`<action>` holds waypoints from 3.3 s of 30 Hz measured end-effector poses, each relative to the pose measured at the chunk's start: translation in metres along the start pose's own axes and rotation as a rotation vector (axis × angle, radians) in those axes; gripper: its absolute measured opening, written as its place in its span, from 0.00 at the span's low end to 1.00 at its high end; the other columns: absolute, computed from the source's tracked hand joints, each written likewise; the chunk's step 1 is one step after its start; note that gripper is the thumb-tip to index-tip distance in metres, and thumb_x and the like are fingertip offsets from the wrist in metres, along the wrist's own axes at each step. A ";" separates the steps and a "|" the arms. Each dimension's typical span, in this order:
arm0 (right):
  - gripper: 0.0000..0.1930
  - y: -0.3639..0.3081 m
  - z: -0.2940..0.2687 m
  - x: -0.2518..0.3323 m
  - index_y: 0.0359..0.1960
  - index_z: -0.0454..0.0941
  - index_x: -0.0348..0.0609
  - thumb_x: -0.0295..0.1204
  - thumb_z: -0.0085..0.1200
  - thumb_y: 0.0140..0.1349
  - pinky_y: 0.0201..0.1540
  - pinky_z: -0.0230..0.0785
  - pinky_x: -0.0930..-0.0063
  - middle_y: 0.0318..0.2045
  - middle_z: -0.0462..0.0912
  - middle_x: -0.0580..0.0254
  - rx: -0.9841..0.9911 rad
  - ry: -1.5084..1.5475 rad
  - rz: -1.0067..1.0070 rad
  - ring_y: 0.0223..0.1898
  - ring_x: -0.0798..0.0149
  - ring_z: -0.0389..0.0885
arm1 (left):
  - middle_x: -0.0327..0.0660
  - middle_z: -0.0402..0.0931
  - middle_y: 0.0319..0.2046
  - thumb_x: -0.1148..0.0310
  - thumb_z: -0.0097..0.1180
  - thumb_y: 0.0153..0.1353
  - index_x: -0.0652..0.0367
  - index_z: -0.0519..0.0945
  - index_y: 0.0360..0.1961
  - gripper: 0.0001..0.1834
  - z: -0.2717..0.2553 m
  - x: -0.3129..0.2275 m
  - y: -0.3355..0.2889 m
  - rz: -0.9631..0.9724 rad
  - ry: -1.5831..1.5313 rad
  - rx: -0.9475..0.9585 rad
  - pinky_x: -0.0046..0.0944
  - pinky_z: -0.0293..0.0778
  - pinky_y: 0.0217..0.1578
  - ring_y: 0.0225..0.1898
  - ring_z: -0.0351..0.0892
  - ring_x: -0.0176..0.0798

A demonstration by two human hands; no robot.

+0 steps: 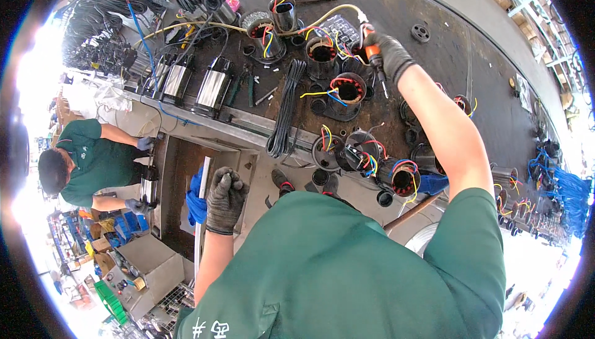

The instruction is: The person carries an electronic component to a worktable and spreads paste onto it using a spatula. The person then walks back to the assembly line, inserts the wired component into a motor housing, and tightens screws using a pneumatic screwdriver.

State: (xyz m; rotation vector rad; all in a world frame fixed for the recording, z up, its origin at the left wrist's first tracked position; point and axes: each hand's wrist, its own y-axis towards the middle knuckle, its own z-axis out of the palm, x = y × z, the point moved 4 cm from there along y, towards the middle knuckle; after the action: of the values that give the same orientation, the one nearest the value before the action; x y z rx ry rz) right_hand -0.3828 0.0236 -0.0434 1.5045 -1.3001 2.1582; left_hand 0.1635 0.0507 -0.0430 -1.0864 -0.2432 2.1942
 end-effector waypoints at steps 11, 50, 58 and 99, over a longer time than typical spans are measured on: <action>0.36 -0.236 0.030 0.036 0.69 0.60 0.33 0.30 0.62 0.62 0.24 0.73 0.83 0.55 0.77 0.53 1.327 1.451 0.087 0.25 0.77 0.72 | 0.38 0.78 0.39 0.59 0.68 0.61 0.60 0.78 0.49 0.21 0.129 -0.002 -0.004 -0.113 0.229 0.161 0.43 0.81 0.46 0.41 0.80 0.37; 0.13 -0.257 0.054 -0.011 0.43 0.72 0.37 0.27 0.57 0.59 0.36 0.78 0.66 0.28 0.81 0.56 0.349 0.958 -0.487 0.27 0.62 0.81 | 0.40 0.82 0.37 0.65 0.65 0.65 0.59 0.78 0.53 0.18 0.179 0.055 -0.011 -0.243 0.037 0.328 0.41 0.82 0.46 0.37 0.83 0.36; 0.20 -0.272 0.034 -0.007 0.51 0.75 0.32 0.32 0.59 0.61 0.22 0.68 0.78 0.30 0.79 0.60 0.262 0.896 -0.573 0.25 0.68 0.76 | 0.37 0.80 0.36 0.67 0.66 0.64 0.56 0.78 0.50 0.16 0.197 0.067 -0.015 -0.331 0.000 0.253 0.42 0.83 0.42 0.35 0.82 0.37; 0.20 -0.231 0.007 -0.015 0.53 0.75 0.48 0.30 0.62 0.58 0.60 0.71 0.47 0.40 0.81 0.59 0.482 1.047 -0.350 0.42 0.57 0.79 | 0.33 0.78 0.27 0.67 0.61 0.68 0.59 0.80 0.40 0.06 0.238 0.071 0.048 -0.161 0.252 0.084 0.27 0.76 0.31 0.25 0.75 0.26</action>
State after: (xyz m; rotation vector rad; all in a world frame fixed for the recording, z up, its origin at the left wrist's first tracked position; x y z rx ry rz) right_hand -0.2327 0.1594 0.0697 0.4119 -0.1653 2.4782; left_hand -0.0718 0.0882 0.0426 -1.2372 -0.1210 1.8874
